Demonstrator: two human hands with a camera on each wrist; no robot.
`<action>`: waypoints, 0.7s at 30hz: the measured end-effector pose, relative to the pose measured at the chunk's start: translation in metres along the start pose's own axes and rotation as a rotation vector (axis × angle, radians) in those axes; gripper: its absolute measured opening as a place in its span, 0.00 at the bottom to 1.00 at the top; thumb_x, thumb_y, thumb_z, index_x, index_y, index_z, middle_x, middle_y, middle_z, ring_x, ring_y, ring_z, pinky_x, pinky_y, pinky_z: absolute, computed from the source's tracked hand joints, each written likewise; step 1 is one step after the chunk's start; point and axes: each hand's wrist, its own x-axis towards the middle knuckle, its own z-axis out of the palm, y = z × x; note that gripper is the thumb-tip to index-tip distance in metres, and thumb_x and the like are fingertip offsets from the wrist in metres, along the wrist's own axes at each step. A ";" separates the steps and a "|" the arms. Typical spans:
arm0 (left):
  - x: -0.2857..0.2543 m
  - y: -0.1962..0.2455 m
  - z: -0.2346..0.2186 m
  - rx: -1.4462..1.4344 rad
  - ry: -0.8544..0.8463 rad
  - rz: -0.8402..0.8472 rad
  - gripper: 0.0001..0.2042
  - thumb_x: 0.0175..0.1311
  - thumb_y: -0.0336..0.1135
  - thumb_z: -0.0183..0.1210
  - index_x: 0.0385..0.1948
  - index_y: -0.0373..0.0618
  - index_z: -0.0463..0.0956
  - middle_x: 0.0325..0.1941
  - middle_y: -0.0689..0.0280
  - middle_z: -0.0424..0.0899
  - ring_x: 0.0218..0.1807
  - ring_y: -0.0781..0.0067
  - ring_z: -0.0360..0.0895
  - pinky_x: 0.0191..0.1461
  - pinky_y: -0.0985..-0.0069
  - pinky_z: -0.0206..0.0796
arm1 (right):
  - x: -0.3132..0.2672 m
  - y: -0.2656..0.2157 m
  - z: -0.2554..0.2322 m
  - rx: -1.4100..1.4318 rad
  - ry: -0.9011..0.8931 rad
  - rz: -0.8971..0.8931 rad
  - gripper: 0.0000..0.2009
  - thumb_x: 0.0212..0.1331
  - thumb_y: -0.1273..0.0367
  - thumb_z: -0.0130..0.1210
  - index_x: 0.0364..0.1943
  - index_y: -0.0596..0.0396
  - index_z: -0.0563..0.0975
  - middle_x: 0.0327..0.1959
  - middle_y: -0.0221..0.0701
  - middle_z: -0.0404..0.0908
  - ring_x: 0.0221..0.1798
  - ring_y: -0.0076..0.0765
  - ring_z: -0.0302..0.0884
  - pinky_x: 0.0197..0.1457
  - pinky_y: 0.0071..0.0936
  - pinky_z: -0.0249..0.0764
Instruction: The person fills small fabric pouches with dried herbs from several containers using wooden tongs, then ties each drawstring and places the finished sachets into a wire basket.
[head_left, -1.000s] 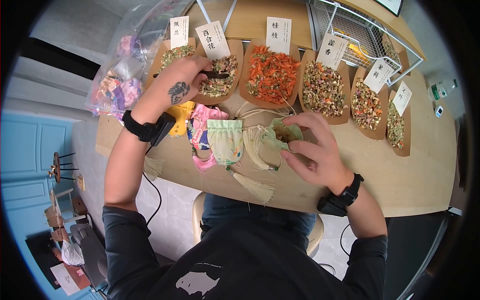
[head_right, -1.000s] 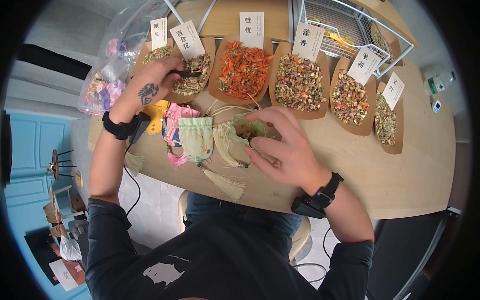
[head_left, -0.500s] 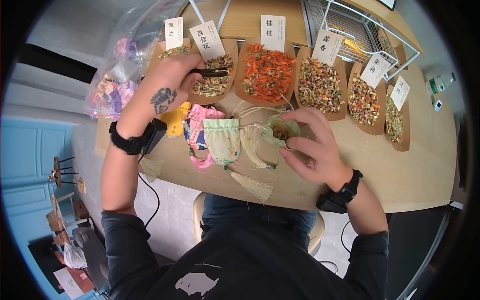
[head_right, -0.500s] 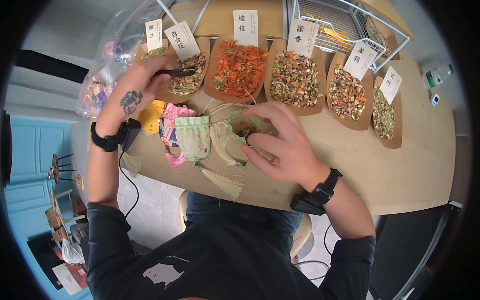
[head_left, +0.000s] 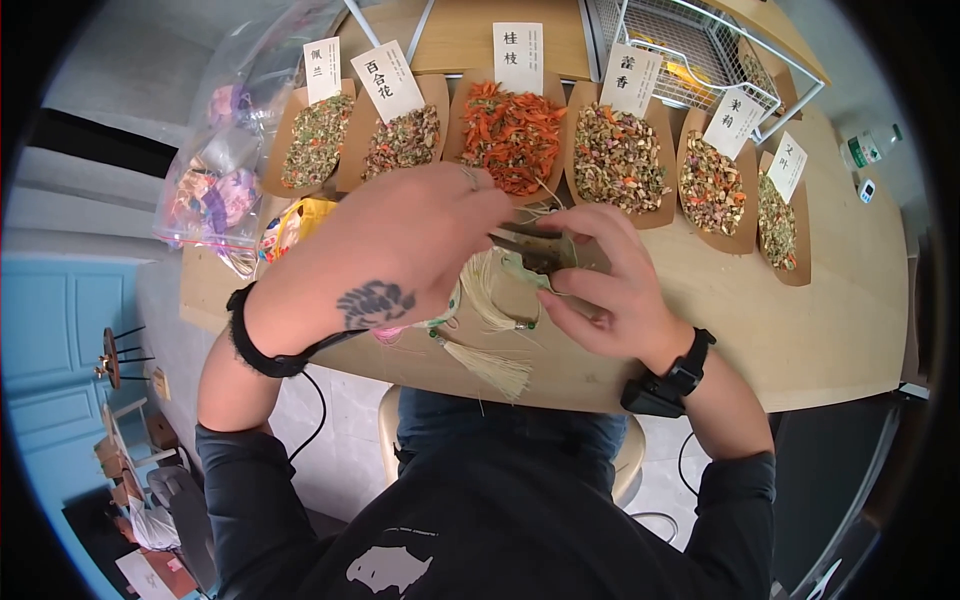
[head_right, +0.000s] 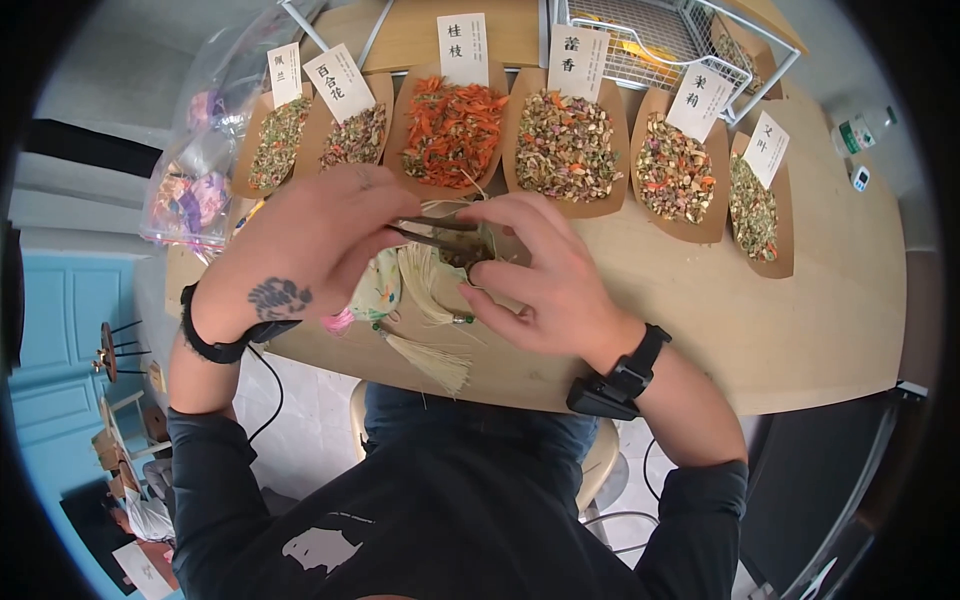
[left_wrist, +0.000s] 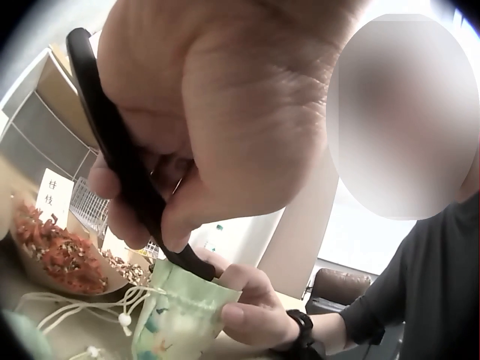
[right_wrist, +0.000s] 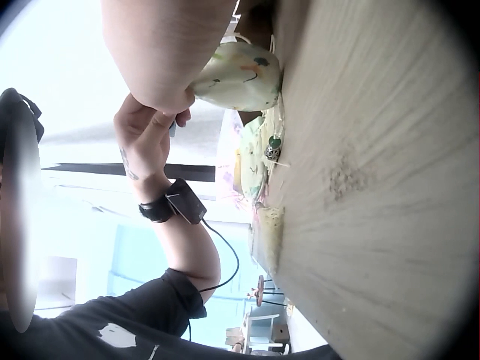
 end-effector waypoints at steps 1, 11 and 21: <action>-0.002 -0.003 -0.002 -0.009 0.031 0.004 0.14 0.63 0.25 0.64 0.51 0.41 0.82 0.46 0.54 0.87 0.49 0.43 0.81 0.53 0.56 0.75 | -0.001 0.000 0.001 0.000 0.015 -0.001 0.07 0.53 0.72 0.71 0.27 0.54 0.81 0.60 0.43 0.79 0.58 0.55 0.78 0.59 0.47 0.77; -0.025 -0.114 -0.015 0.282 0.119 -0.519 0.10 0.67 0.27 0.60 0.47 0.35 0.83 0.43 0.44 0.87 0.48 0.37 0.83 0.52 0.53 0.74 | 0.004 0.001 0.001 0.015 -0.016 -0.016 0.07 0.54 0.73 0.70 0.27 0.55 0.80 0.60 0.43 0.80 0.56 0.54 0.77 0.53 0.44 0.80; -0.021 -0.130 0.003 0.324 -0.002 -0.479 0.12 0.68 0.31 0.57 0.46 0.37 0.85 0.43 0.44 0.87 0.49 0.38 0.84 0.55 0.54 0.75 | 0.004 0.001 0.001 0.007 -0.020 -0.029 0.07 0.53 0.74 0.71 0.29 0.56 0.81 0.60 0.43 0.80 0.54 0.52 0.77 0.51 0.43 0.80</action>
